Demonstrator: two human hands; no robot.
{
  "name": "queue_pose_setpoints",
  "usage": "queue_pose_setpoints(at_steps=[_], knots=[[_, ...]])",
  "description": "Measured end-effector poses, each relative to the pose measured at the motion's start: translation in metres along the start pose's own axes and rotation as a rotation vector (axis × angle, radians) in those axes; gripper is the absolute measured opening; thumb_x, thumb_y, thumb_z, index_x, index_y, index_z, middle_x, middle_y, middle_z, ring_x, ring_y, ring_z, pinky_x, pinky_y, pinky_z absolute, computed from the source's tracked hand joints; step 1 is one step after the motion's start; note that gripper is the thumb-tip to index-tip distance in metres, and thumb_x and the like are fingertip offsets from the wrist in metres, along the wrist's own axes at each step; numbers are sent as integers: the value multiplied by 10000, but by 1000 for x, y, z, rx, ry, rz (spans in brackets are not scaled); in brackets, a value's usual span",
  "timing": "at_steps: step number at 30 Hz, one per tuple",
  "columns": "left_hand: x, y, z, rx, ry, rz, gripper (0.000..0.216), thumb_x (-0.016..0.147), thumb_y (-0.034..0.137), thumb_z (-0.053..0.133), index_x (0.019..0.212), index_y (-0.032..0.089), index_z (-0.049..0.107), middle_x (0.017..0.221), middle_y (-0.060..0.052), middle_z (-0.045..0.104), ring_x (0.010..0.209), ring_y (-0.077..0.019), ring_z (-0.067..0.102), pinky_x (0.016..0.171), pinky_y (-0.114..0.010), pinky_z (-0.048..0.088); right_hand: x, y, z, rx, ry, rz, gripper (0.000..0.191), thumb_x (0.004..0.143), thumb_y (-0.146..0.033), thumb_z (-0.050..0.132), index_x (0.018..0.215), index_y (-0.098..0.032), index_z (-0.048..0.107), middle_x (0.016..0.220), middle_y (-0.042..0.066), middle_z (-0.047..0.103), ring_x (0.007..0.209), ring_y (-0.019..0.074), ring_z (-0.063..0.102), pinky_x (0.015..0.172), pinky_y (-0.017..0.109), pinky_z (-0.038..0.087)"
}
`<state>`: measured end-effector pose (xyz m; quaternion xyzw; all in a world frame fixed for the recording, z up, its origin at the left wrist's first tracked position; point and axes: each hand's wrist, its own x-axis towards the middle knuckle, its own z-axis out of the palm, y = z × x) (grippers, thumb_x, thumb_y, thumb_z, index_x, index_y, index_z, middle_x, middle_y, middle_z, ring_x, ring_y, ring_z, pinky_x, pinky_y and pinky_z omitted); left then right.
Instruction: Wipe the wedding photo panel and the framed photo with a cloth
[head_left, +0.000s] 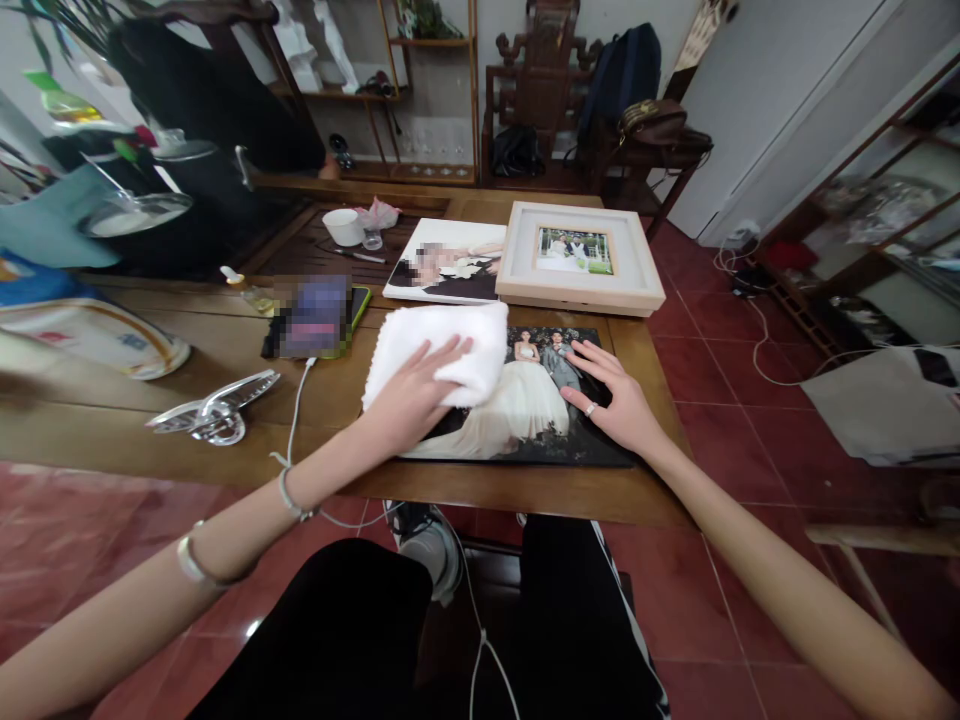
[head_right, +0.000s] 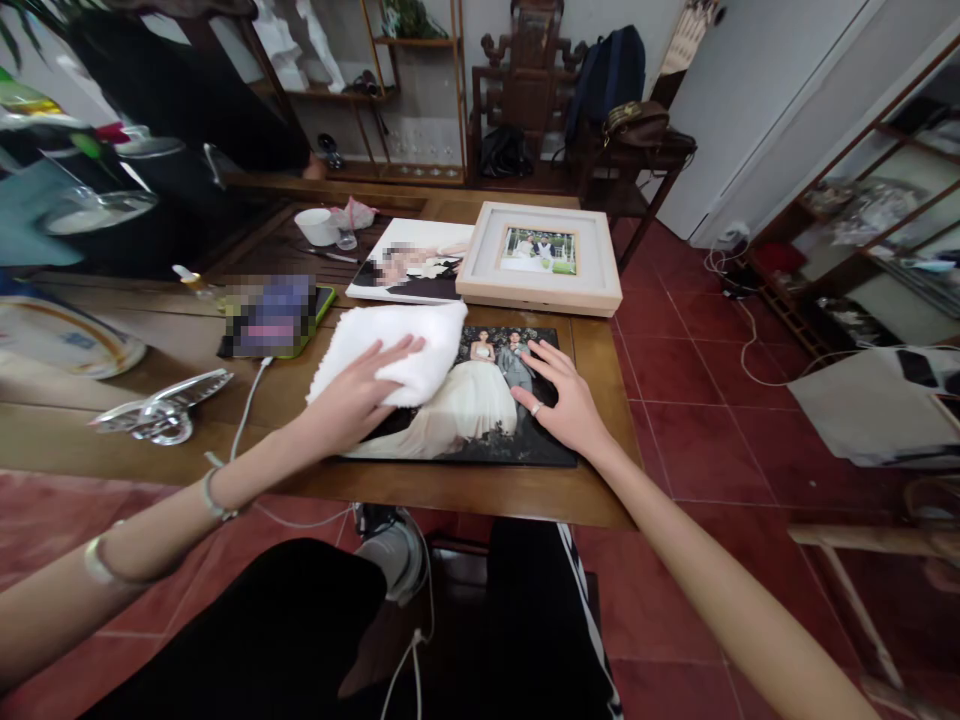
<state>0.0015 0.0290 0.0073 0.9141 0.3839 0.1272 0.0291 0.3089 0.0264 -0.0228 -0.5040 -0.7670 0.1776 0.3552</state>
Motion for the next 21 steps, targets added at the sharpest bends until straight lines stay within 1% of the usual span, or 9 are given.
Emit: queue_pose_setpoints(at_steps=[2, 4, 8, 12, 14, 17, 19, 21], knots=[[6, -13, 2, 7, 37, -48, 324, 833, 41, 450, 985, 146, 716, 1516, -137, 378, 1434, -290, 291, 1139, -575, 295, 0, 1, 0, 0, 1, -5, 468, 854, -454, 633, 1296, -303, 600, 1427, 74, 525, 1377, 279, 397, 1124, 569, 322], [9, -18, 5, 16, 50, -61, 307, 837, 63, 458, 982, 139, 718, 1517, -141, 375, 1438, -290, 280, 1150, -570, 277, 0, 2, 1, -6, 4, -13, 470, 856, -448, 633, 1300, -298, 598, 1428, 79, 524, 1377, 274, 397, 1127, 560, 322], [8, -15, 7, 51, 29, -42, 287, 805, 63, 495, 945, 152, 730, 1537, -121, 339, 1444, -296, 267, 1160, -569, 253, 0, 2, 1, -13, 1, -17, 480, 854, -445, 638, 1305, -286, 595, 1432, 87, 519, 1377, 282, 396, 1127, 560, 320], [6, -8, 3, 45, 2, -18, 290, 807, 39, 484, 909, 149, 732, 1536, -127, 342, 1443, -299, 267, 1153, -573, 263, 0, 1, 0, -3, -1, -9, 476, 853, -445, 639, 1302, -295, 596, 1435, 81, 516, 1382, 280, 390, 1127, 565, 317], [0, 3, -1, 23, -30, -6, 310, 811, 18, 468, 909, 146, 733, 1534, -137, 344, 1441, -306, 265, 1145, -580, 272, 0, 1, 0, 1, -1, -5, 471, 849, -450, 642, 1292, -295, 604, 1428, 82, 523, 1379, 276, 394, 1129, 558, 319], [-21, 30, -8, -27, -113, 44, 348, 796, -6, 478, 948, 178, 731, 1547, -114, 325, 1444, -310, 247, 1134, -585, 292, 0, 1, 0, 7, -5, 8, 464, 850, -451, 643, 1286, -295, 611, 1423, 81, 528, 1377, 275, 396, 1135, 547, 315], [-37, 51, -14, -61, -171, 121, 340, 778, 10, 527, 963, 212, 728, 1556, -81, 312, 1447, -292, 243, 1152, -545, 292, 0, 2, 0, 5, -7, 12, 462, 853, -443, 641, 1288, -289, 611, 1425, 85, 526, 1379, 278, 392, 1137, 546, 311], [-48, 66, -21, -75, -207, 190, 335, 754, 33, 585, 990, 230, 719, 1557, -55, 315, 1446, -269, 258, 1183, -480, 267, 0, 2, 0, 1, -8, 10, 464, 854, -437, 639, 1291, -285, 609, 1426, 89, 525, 1382, 281, 388, 1135, 551, 311]])
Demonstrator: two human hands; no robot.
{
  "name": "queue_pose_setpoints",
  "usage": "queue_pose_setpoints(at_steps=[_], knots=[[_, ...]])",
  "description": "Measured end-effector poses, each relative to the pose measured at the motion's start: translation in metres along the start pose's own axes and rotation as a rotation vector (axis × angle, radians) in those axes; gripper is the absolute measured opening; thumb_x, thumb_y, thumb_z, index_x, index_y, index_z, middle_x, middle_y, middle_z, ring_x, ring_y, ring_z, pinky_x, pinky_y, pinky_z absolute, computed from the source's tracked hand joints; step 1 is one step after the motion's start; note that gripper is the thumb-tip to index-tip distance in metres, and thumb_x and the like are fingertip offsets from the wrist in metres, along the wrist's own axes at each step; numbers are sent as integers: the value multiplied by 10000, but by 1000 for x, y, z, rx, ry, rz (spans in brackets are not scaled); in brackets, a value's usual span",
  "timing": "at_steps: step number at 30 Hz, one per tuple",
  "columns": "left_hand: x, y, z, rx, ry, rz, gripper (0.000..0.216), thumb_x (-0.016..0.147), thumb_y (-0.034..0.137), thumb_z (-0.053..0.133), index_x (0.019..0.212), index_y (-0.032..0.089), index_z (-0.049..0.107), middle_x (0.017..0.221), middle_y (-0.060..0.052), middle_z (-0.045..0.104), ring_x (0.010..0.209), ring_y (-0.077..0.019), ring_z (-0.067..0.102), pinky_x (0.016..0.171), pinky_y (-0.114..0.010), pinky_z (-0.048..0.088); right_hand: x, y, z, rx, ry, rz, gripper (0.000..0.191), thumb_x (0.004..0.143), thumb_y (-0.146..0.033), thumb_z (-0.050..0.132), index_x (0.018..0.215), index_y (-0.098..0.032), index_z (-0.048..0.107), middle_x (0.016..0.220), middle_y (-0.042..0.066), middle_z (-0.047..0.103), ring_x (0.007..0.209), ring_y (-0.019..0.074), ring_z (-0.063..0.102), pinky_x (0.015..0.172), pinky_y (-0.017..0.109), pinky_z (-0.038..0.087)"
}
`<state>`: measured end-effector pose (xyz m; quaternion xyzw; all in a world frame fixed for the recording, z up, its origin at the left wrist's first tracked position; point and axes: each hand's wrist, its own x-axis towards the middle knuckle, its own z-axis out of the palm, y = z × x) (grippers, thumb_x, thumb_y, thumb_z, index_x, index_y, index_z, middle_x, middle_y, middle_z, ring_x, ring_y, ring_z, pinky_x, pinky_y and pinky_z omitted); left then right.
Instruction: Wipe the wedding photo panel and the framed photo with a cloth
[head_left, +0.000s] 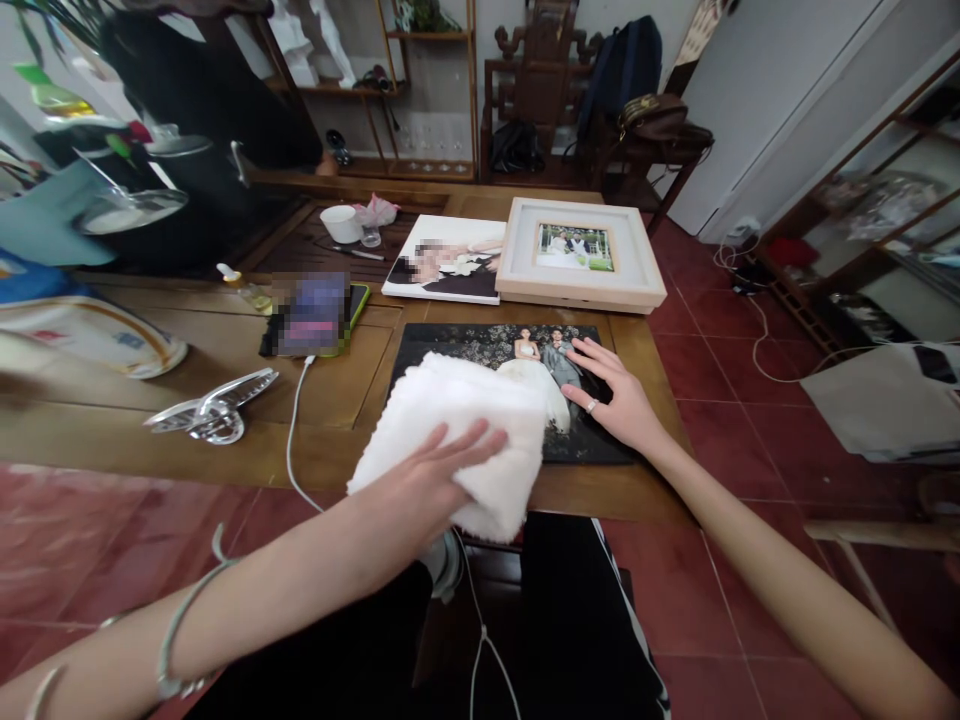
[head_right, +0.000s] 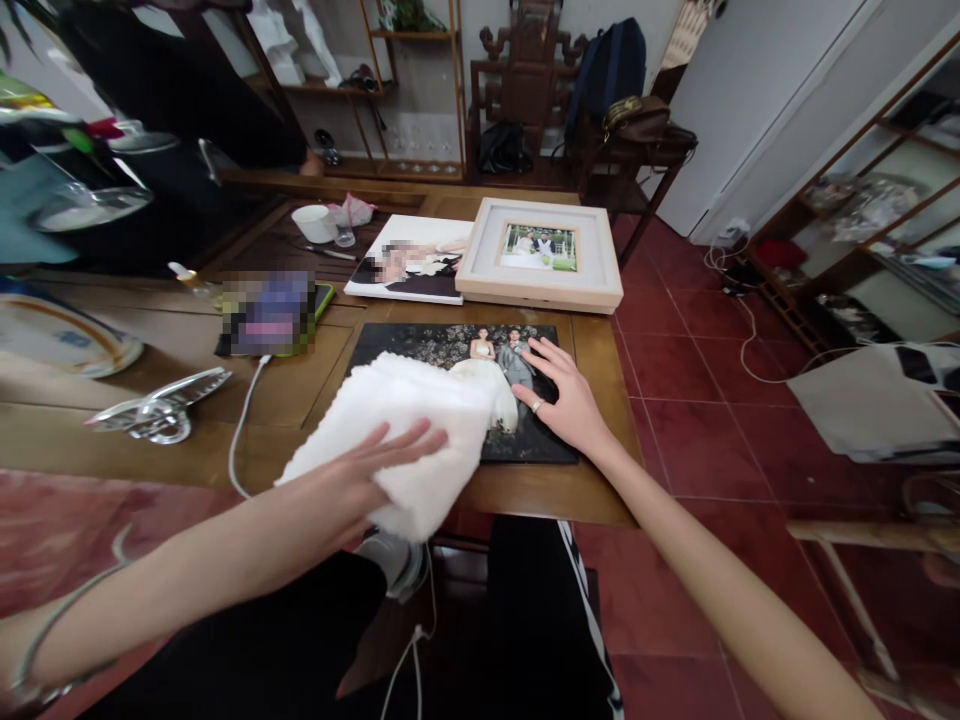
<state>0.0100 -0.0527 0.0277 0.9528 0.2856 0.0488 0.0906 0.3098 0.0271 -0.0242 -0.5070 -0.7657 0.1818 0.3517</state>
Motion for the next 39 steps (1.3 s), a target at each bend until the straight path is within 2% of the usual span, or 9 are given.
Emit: queue_pose_setpoints(at_steps=[3, 6, 11, 14, 17, 24, 28, 33, 39], knots=[[1, 4, -12, -19, -76, 17, 301, 796, 78, 600, 1027, 238, 708, 1547, -15, 344, 1441, -228, 282, 1198, -378, 254, 0, 0, 0, -10, -1, -8, 476, 851, -441, 640, 1294, -271, 608, 1422, 96, 528, 1381, 282, 390, 1134, 550, 313], [16, -22, -24, -45, -117, -67, 313, 916, 108, 457, 1102, 223, 680, 1544, -20, 352, 1437, -201, 296, 1159, -349, 327, 0, -1, 0, -20, -2, -16, 488, 850, -452, 640, 1295, -255, 609, 1420, 103, 529, 1381, 279, 390, 1136, 535, 316], [44, -96, -17, 54, 28, -287, 325, 958, 163, 371, 1153, 123, 628, 1568, -134, 276, 1455, -303, 230, 1140, -525, 306, 0, -1, 0, -33, -11, -18, 507, 846, -470, 645, 1306, -262, 596, 1432, 94, 516, 1386, 270, 382, 1139, 531, 317], [50, -116, -9, 126, 71, -306, 316, 926, 118, 393, 1122, 109, 640, 1575, -148, 256, 1462, -333, 183, 1144, -580, 256, 0, 0, 0, -41, -15, -17, 510, 850, -479, 639, 1311, -266, 590, 1435, 92, 514, 1391, 268, 374, 1139, 535, 315], [48, -99, -8, 195, 11, -292, 332, 874, 40, 415, 1064, 108, 679, 1565, -168, 275, 1448, -370, 209, 1120, -601, 289, -1, 0, 0, -44, -20, -12, 511, 852, -487, 633, 1317, -280, 583, 1439, 84, 510, 1395, 273, 366, 1140, 544, 311], [15, -1, 1, 235, -116, -196, 320, 750, -4, 566, 949, 171, 746, 1539, -147, 343, 1404, -389, 320, 1078, -563, 385, -1, -1, 1, -56, -14, -22, 501, 853, -474, 634, 1316, -288, 583, 1436, 79, 514, 1388, 275, 379, 1135, 551, 318], [9, 15, 1, 166, -107, -68, 309, 755, 54, 635, 994, 218, 742, 1554, -101, 323, 1407, -343, 336, 1108, -495, 373, -1, 0, 1, -55, -15, -21, 502, 853, -466, 635, 1318, -284, 581, 1438, 82, 511, 1389, 275, 376, 1133, 553, 319], [33, -28, -9, 113, -49, -146, 364, 833, 57, 547, 1110, 235, 703, 1559, -81, 315, 1427, -309, 303, 1126, -519, 334, -1, -1, 1, -60, -13, -17, 506, 854, -468, 633, 1311, -257, 589, 1434, 99, 514, 1391, 270, 375, 1141, 533, 313], [54, -98, -1, 227, 139, -291, 291, 904, 168, 487, 1101, 127, 697, 1551, -158, 309, 1441, -325, 264, 1149, -540, 276, -1, -1, 1, -50, -15, -15, 510, 853, -487, 628, 1310, -262, 589, 1441, 95, 507, 1393, 269, 371, 1143, 529, 308]])
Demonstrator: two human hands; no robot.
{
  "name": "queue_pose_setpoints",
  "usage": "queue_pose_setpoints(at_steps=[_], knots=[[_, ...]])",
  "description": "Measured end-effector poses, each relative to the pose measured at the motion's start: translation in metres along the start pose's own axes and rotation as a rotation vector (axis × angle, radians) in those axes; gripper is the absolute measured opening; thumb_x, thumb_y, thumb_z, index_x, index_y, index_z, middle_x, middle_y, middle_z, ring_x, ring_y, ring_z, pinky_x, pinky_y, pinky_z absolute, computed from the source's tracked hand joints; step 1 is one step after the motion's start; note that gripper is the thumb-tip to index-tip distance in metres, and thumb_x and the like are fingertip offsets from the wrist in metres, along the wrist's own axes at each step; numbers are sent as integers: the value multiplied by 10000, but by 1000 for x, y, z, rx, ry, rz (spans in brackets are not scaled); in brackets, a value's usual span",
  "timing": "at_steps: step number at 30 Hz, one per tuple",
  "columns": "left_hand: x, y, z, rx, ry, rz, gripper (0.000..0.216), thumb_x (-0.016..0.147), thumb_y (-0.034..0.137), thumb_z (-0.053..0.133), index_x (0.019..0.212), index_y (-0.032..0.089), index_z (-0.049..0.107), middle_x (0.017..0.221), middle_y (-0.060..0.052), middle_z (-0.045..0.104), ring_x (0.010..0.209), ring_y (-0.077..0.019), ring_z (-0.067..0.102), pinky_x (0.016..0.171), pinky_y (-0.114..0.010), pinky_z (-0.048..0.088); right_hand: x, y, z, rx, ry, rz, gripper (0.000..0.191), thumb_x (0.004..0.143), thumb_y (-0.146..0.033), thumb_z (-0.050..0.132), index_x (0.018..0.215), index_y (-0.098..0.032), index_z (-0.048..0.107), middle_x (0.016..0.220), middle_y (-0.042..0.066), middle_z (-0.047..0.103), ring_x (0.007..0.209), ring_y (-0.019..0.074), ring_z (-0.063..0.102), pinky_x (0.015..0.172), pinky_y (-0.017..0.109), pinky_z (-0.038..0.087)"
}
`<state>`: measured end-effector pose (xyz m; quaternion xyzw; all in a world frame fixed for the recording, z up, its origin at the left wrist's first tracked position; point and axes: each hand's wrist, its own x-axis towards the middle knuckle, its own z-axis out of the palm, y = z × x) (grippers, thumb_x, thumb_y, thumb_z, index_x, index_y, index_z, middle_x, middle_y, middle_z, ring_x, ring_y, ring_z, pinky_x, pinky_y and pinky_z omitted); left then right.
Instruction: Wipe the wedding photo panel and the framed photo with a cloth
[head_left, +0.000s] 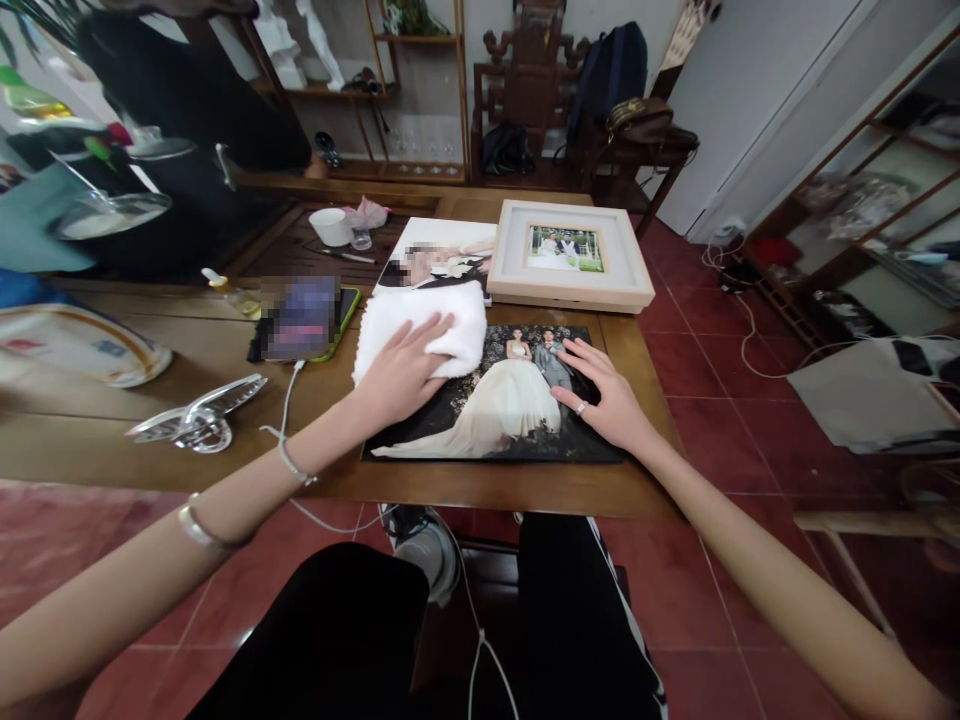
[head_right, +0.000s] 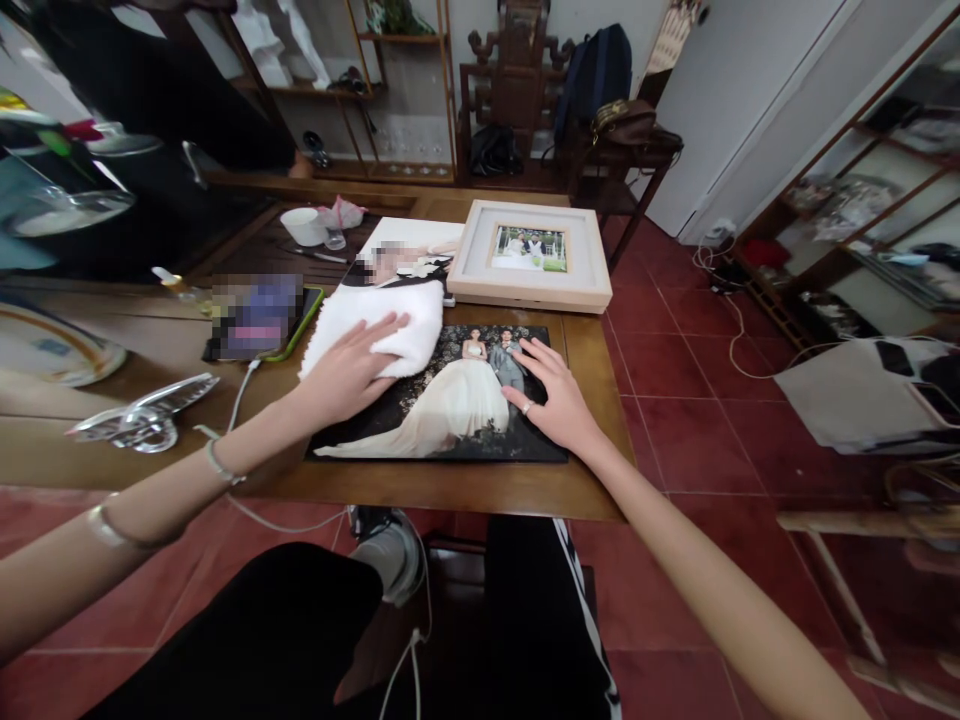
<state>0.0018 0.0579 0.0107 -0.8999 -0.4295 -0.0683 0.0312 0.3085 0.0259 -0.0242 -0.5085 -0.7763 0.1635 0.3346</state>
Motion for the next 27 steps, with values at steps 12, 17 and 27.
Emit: queue_pose_setpoints(at_steps=[12, 17, 27], knots=[[-56, 57, -5, -94, 4, 144, 163, 820, 129, 566, 810, 154, 726, 1589, -100, 225, 1466, -343, 173, 1172, -593, 178, 0, -2, 0, 0, -12, 18, 508, 859, -491, 618, 1316, -272, 580, 1444, 90, 504, 1397, 268, 363, 1143, 535, 304], [-66, 87, -14, -124, -62, 266, 101, 804, 166, 644, 739, 164, 722, 1581, -97, 246, 1457, -335, 213, 1190, -543, 186, 0, -1, 0, 6, -21, 6, 512, 861, -515, 599, 1328, -306, 568, 1451, 70, 499, 1396, 287, 362, 1138, 571, 292], [-11, 0, -1, -88, 4, -32, 305, 930, 177, 423, 1068, 118, 688, 1569, -148, 259, 1463, -299, 201, 1161, -558, 240, 0, -1, 0, 18, -17, 21, 517, 858, -524, 606, 1319, -294, 573, 1449, 76, 499, 1402, 271, 354, 1138, 556, 299]])
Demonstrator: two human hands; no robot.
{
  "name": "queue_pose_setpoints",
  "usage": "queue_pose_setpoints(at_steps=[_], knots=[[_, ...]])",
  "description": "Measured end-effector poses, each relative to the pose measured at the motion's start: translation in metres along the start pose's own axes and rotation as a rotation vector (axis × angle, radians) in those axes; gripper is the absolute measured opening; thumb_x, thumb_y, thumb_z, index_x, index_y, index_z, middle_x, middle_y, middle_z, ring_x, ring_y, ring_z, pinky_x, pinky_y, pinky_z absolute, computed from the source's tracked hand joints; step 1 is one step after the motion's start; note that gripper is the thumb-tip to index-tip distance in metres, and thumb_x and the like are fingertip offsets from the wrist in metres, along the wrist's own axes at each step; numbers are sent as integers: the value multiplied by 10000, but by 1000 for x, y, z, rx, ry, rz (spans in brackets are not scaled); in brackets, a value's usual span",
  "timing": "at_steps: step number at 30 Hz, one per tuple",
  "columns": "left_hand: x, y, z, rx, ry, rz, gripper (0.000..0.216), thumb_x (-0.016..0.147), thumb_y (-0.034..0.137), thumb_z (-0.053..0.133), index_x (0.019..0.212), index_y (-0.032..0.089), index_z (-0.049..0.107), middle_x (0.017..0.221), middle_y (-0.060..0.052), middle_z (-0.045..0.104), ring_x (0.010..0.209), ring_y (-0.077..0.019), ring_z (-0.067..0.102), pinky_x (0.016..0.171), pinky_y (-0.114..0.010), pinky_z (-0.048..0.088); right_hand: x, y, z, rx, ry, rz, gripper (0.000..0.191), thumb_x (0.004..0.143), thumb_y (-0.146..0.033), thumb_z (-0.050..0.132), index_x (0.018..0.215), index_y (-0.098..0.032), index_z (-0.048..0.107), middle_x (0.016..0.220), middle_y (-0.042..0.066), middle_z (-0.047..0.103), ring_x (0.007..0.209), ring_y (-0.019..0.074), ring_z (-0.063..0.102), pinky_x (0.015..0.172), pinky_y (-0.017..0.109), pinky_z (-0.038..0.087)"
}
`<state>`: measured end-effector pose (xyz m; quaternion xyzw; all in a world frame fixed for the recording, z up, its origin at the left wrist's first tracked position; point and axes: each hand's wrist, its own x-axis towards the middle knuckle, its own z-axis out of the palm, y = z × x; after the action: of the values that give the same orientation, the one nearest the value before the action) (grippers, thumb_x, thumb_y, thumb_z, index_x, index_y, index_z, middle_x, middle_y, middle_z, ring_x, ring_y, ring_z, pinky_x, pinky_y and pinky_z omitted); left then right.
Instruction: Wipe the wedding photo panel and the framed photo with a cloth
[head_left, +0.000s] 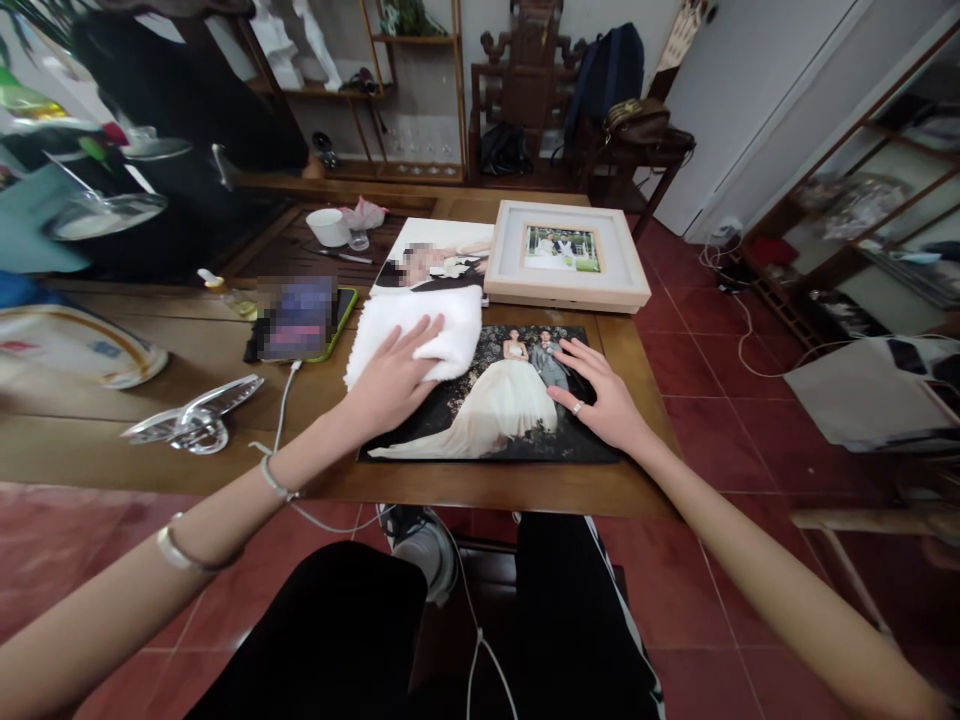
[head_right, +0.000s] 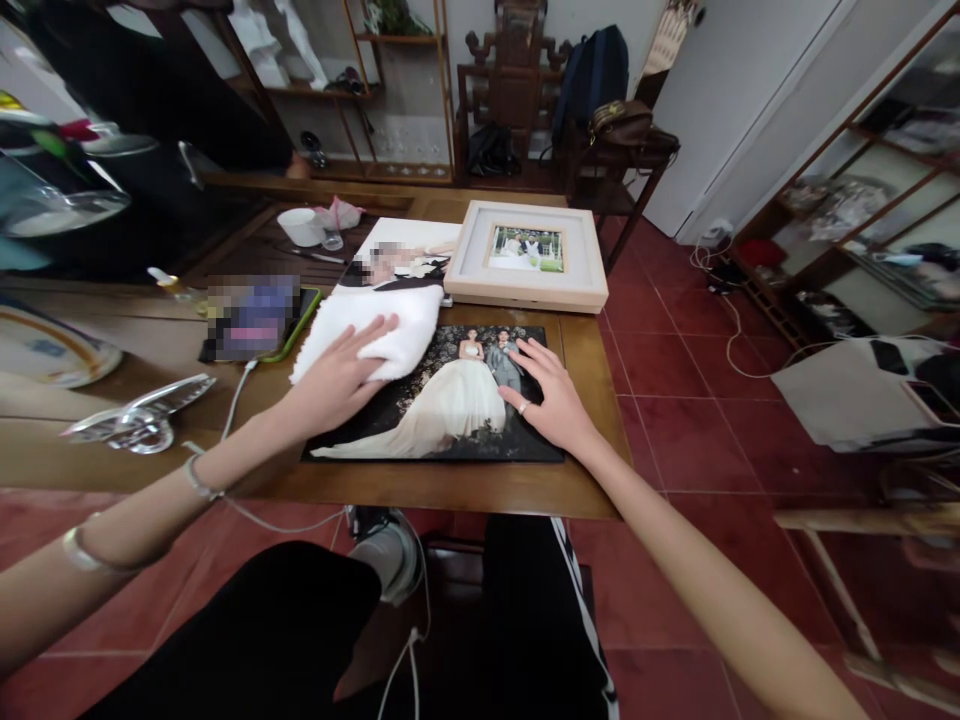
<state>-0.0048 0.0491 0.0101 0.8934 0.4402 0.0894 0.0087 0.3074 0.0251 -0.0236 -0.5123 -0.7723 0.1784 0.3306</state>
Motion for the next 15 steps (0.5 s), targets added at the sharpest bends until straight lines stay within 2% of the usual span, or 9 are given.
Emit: queue_pose_setpoints(at_steps=[2, 4, 7, 11, 13, 15], knots=[[3, -5, 2, 0, 28, -37, 320, 948, 214, 410, 1089, 117, 680, 1564, -147, 270, 1463, -301, 201, 1156, -570, 243, 0, 0, 0, -3, 4, -6, 517, 859, -516, 609, 1315, -276, 578, 1445, 87, 503, 1400, 267, 356, 1141, 546, 300], [0, 2, 2, 7, 31, -40, 308, 940, 202, 423, 1072, 128, 691, 1560, -135, 286, 1463, -312, 199, 1153, -590, 233, 0, 0, 0, -6, 6, -9, 514, 859, -514, 609, 1313, -274, 580, 1444, 89, 504, 1399, 267, 358, 1141, 544, 301], [-11, 32, -1, 9, -3, 16, 261, 895, 145, 485, 996, 144, 725, 1560, -124, 293, 1458, -336, 204, 1153, -609, 214, 0, 0, 0, -10, 6, -5, 503, 859, -515, 608, 1313, -298, 577, 1445, 74, 504, 1398, 273, 360, 1137, 558, 303], [-29, 79, -3, -32, -66, 178, 161, 822, 150, 622, 913, 181, 752, 1575, -105, 263, 1455, -360, 201, 1150, -617, 218, 1, 2, 0, -25, 3, -16, 506, 862, -507, 602, 1309, -273, 580, 1441, 92, 506, 1395, 277, 364, 1140, 552, 301], [-34, 92, -1, -34, -73, 252, 136, 807, 170, 659, 902, 187, 754, 1582, -94, 245, 1458, -359, 192, 1157, -601, 219, 1, 3, -1, -27, -6, -35, 502, 867, -507, 588, 1305, -262, 583, 1443, 100, 504, 1393, 285, 366, 1139, 554, 301], [-33, 93, 0, -32, -74, 275, 156, 818, 179, 653, 941, 189, 748, 1586, -87, 236, 1460, -341, 198, 1164, -576, 228, 1, 3, -1, -23, -12, -45, 498, 870, -513, 578, 1305, -269, 583, 1444, 95, 504, 1392, 295, 366, 1136, 564, 301]])
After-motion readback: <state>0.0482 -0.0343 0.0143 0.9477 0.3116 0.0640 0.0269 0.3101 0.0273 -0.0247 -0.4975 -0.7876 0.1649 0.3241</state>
